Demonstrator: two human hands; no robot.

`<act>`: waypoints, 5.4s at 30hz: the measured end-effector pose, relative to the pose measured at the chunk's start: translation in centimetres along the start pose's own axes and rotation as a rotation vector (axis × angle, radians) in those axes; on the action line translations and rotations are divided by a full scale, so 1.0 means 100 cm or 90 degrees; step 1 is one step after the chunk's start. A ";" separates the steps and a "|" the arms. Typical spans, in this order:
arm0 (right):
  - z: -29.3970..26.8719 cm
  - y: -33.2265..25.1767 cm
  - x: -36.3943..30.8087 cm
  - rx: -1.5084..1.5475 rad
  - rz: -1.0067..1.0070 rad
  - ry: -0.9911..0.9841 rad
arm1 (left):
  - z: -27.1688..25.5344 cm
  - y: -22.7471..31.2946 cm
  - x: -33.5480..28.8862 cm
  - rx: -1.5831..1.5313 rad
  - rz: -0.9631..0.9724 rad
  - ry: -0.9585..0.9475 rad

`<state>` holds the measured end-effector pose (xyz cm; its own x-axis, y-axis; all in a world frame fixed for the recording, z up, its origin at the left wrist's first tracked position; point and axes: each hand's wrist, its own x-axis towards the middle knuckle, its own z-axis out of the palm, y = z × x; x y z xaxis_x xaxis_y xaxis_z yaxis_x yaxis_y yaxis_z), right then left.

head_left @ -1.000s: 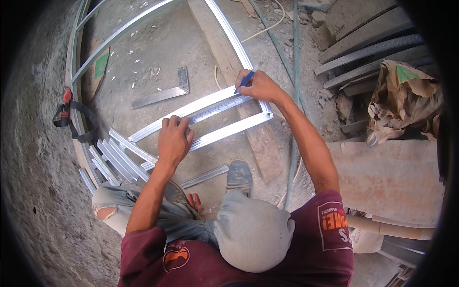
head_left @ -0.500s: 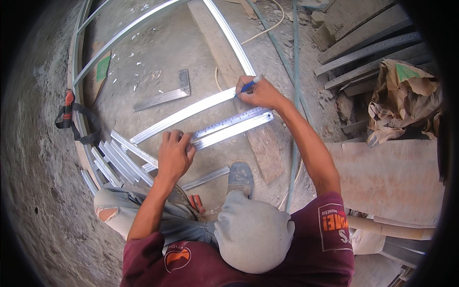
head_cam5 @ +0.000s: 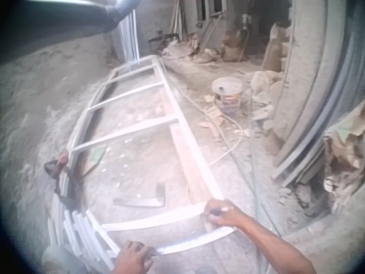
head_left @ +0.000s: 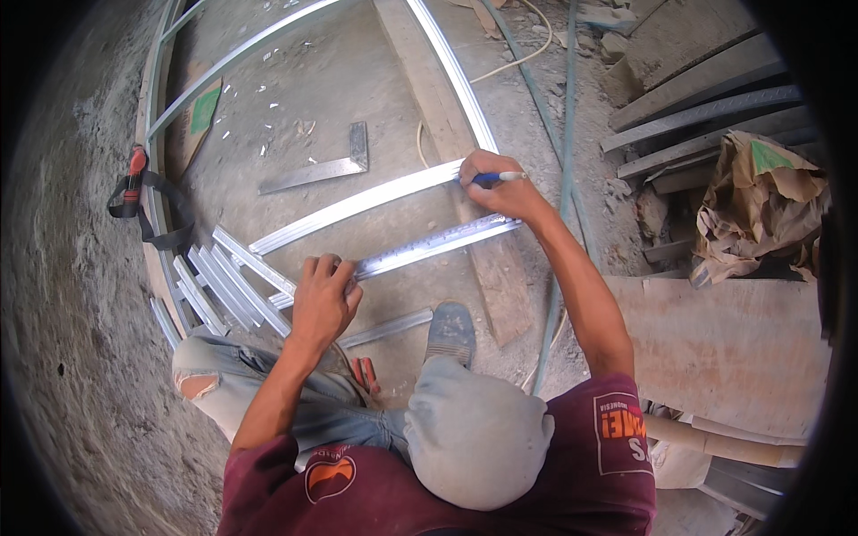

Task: The person cuts a long metal profile with shears, then measures and marks multiple metal profiles using a tape measure and pen. The person arranges the cut pieces into a rectangular frame on the floor and uses a square tool to check alignment.

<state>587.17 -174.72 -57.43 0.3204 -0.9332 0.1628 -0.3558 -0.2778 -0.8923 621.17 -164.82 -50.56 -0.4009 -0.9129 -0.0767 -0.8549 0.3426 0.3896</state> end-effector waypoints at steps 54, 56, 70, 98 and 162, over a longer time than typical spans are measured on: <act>0.039 -0.037 -0.072 -0.284 0.551 0.259 | 0.100 -0.203 0.208 0.164 -0.068 -0.216; 0.036 -0.041 -0.073 -0.284 0.563 0.259 | 0.094 -0.193 0.222 0.154 -0.074 -0.078; -0.007 -0.031 0.004 -0.360 0.433 0.266 | 0.088 -0.214 0.242 0.166 0.015 -0.273; 0.017 0.026 0.066 -0.590 0.313 0.129 | -0.092 -0.395 -0.185 -0.039 -0.589 0.208; 0.179 -0.112 -0.005 0.076 0.321 -0.146 | -0.088 -0.201 -0.018 -0.185 -0.483 -0.303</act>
<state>606.72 -167.06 -55.09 0.3236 -0.8669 -0.3792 -0.4171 0.2291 -0.8795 641.98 -172.07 -50.22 0.0824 -0.6603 -0.7465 -0.8528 -0.4342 0.2900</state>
